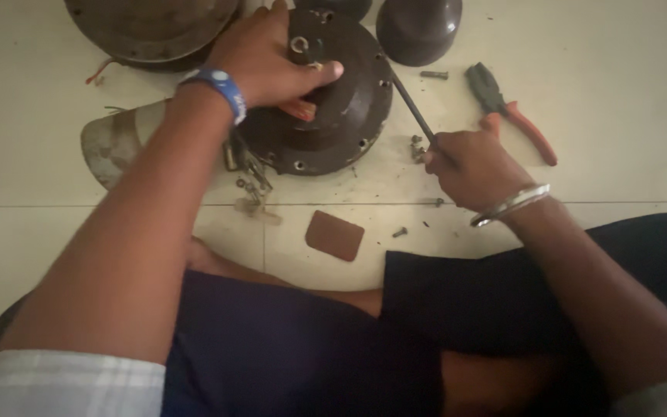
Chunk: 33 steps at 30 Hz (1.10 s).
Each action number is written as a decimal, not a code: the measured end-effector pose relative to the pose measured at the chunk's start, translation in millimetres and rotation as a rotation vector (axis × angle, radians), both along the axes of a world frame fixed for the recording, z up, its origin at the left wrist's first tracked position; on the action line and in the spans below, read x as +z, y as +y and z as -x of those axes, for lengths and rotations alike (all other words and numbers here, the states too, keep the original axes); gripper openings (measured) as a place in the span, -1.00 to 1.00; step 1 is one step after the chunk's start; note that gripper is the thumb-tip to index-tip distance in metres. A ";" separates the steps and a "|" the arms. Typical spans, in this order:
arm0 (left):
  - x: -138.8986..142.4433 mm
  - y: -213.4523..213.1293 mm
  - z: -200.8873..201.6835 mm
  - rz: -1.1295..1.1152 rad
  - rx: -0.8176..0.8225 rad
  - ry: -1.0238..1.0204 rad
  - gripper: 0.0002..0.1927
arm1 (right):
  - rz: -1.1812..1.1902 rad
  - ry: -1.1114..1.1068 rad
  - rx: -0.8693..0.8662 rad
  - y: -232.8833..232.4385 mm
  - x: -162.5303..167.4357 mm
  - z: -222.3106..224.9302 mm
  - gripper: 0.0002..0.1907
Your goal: The person sits on the floor and works on a ceiling fan motor housing, using a screwdriver to loosen and remove screws around the housing and pliers to grip and pull parts. They handle small screws, reposition the housing, and lift the fan cover to work on it.
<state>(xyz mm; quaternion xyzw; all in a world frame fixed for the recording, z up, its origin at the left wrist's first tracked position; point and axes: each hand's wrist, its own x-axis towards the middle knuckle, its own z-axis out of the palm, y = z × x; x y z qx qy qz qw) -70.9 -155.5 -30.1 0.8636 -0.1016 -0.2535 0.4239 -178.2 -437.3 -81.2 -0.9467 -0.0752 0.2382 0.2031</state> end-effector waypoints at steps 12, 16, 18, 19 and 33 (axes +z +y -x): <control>-0.9 -13.9 -12.7 -0.019 0.000 0.020 -0.30 | -0.041 0.131 -0.039 -10.1 -9.7 -26.2 -0.71; -0.6 -6.0 -9.5 0.046 -0.049 0.020 -0.29 | -0.178 -0.082 0.002 21.2 -12.6 -28.9 -0.72; 0.5 -6.3 -7.7 0.030 -0.054 -0.014 -0.20 | -0.195 -0.075 -0.074 30.3 -6.3 -27.6 -0.72; 1.4 -6.0 -7.6 0.014 -0.052 -0.033 -0.16 | -0.211 -0.072 -0.108 33.4 -2.1 -27.8 -0.72; -22.8 -32.7 -1.6 -0.147 -0.028 -1.023 -0.31 | -0.250 -0.153 -0.130 8.8 36.9 -3.2 -0.80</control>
